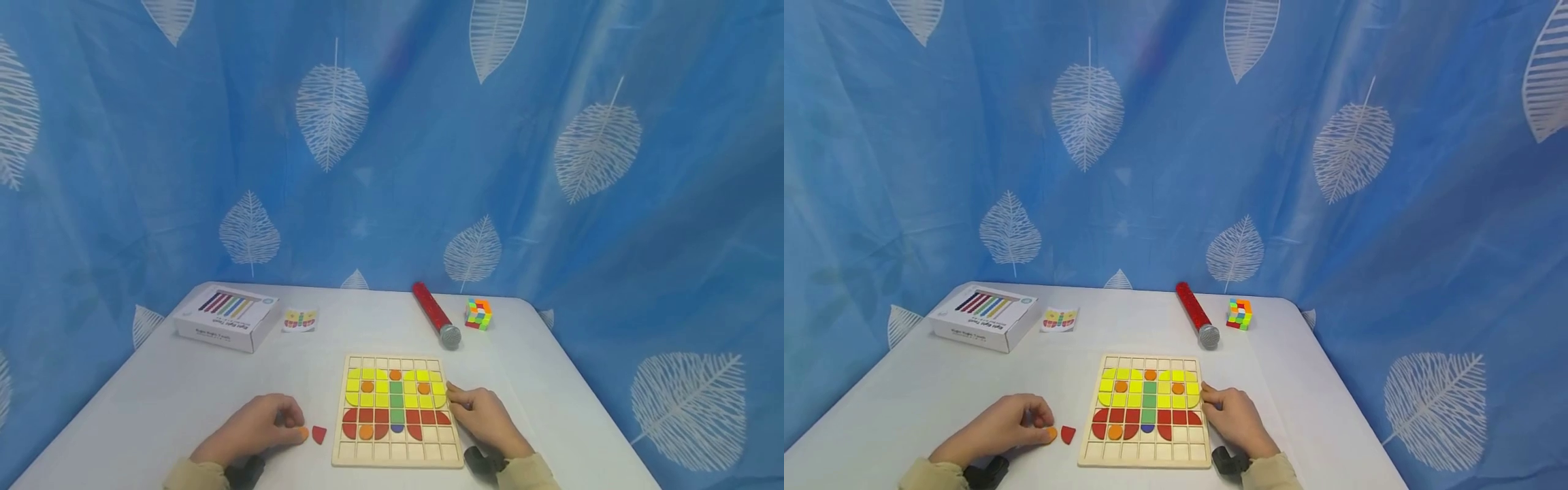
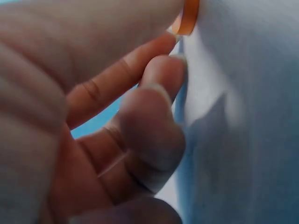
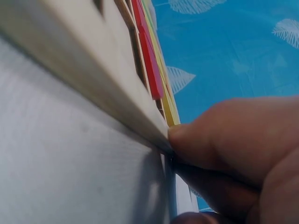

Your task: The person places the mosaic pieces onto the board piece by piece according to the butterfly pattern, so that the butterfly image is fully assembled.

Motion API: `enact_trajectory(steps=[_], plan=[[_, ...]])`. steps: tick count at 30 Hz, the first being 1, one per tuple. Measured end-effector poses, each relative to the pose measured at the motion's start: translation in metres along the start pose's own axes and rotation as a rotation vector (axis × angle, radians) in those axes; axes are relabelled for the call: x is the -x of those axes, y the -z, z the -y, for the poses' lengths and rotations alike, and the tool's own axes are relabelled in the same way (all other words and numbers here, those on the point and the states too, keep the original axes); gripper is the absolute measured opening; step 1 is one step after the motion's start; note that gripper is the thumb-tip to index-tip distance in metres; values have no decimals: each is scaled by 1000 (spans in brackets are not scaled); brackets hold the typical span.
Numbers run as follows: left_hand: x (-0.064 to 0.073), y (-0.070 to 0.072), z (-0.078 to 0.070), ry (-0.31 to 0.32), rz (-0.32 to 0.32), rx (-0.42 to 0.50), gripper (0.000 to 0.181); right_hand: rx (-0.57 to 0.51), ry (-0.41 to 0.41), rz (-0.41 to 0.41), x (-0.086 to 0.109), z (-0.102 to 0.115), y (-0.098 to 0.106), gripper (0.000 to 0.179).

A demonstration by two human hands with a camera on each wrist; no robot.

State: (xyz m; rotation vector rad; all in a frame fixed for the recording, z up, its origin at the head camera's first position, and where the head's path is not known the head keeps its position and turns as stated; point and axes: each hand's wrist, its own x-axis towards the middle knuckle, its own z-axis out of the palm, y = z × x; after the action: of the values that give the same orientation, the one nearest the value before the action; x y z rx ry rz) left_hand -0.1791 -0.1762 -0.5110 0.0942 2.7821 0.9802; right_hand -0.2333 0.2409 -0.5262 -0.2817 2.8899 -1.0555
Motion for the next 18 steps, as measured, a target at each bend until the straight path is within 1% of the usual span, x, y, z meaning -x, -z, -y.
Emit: enact_trajectory(steps=[2,8,11,13,15,18], plan=[[1,0,0,-12,9,11,21,7,2,1,0,0,0,31],[3,3,2,-83,25,25,19,27,-18,12,1,1,-1,32],[2,6,1,-78,25,20,18,26,-10,13,2,2,-3,32],[2,9,-2,-67,21,22,18,28,-1,15,2,3,-4,31],[2,12,-6,-78,8,24,18,35,1,16,1,4,-4,31],[0,14,-19,-136,-15,41,18,47,4,15,0,6,-3,31]])
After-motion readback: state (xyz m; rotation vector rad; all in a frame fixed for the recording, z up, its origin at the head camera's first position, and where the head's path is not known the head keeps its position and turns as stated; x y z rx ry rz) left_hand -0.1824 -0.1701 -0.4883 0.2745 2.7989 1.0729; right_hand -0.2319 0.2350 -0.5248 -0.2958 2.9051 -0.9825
